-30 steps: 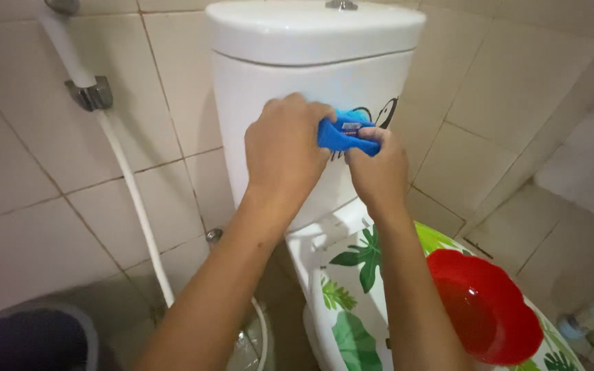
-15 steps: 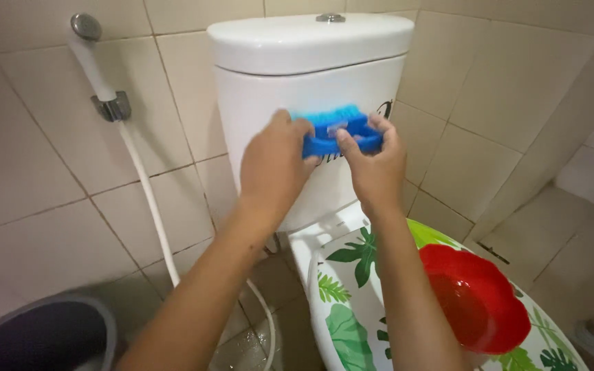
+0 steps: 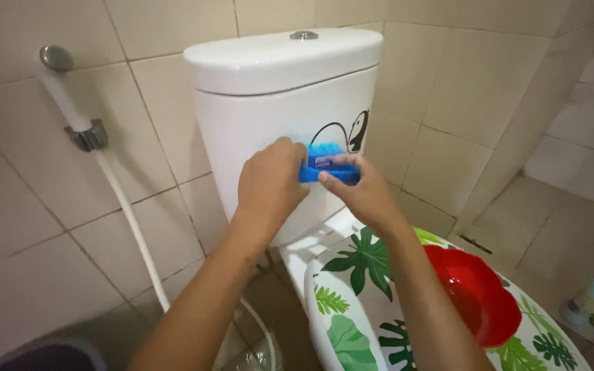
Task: Cleaning the toilet tank and seat with a brush and rinsing it with a bidet sprayer.
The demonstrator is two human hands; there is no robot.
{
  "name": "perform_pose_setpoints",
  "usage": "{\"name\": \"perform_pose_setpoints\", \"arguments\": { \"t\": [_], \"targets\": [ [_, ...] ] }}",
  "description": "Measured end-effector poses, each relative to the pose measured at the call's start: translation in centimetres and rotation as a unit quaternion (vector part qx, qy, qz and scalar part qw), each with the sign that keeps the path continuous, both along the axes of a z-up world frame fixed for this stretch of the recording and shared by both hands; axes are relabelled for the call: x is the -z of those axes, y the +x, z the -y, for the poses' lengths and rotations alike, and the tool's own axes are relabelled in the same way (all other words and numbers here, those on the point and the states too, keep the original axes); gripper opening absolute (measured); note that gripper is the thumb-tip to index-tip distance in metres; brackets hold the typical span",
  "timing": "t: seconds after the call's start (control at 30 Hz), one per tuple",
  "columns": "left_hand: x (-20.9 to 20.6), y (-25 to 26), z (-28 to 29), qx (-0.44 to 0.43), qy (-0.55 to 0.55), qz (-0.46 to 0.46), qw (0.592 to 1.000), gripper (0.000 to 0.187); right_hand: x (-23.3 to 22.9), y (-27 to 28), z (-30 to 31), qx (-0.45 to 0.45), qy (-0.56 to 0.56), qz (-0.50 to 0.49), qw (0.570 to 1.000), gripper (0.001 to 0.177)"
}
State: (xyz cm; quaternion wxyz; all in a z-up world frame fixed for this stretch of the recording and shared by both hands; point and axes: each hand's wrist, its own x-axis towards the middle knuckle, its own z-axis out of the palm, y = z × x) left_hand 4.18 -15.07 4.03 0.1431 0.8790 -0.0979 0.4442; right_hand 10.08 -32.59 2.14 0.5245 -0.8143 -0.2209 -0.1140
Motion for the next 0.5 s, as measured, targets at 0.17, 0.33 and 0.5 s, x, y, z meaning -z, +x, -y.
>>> {"name": "perform_pose_setpoints", "arguments": {
  "t": [0.17,0.33,0.5],
  "targets": [
    [-0.9,-0.3,-0.1,0.018,0.019,-0.016,1.0,0.027,3.1,2.1,-0.7,-0.033,0.092,-0.123,0.988,0.054],
    [-3.5,-1.3,-0.5,0.004,-0.005,-0.075,0.997,0.029,0.8,0.3,-1.0,-0.05,0.113,0.038,0.992,0.049],
    [-1.9,-0.4,-1.3,0.048,-0.035,-0.013,0.998,0.026,6.0,4.9,-2.0,-0.015,0.113,0.044,0.993,0.04]
  ]
}}
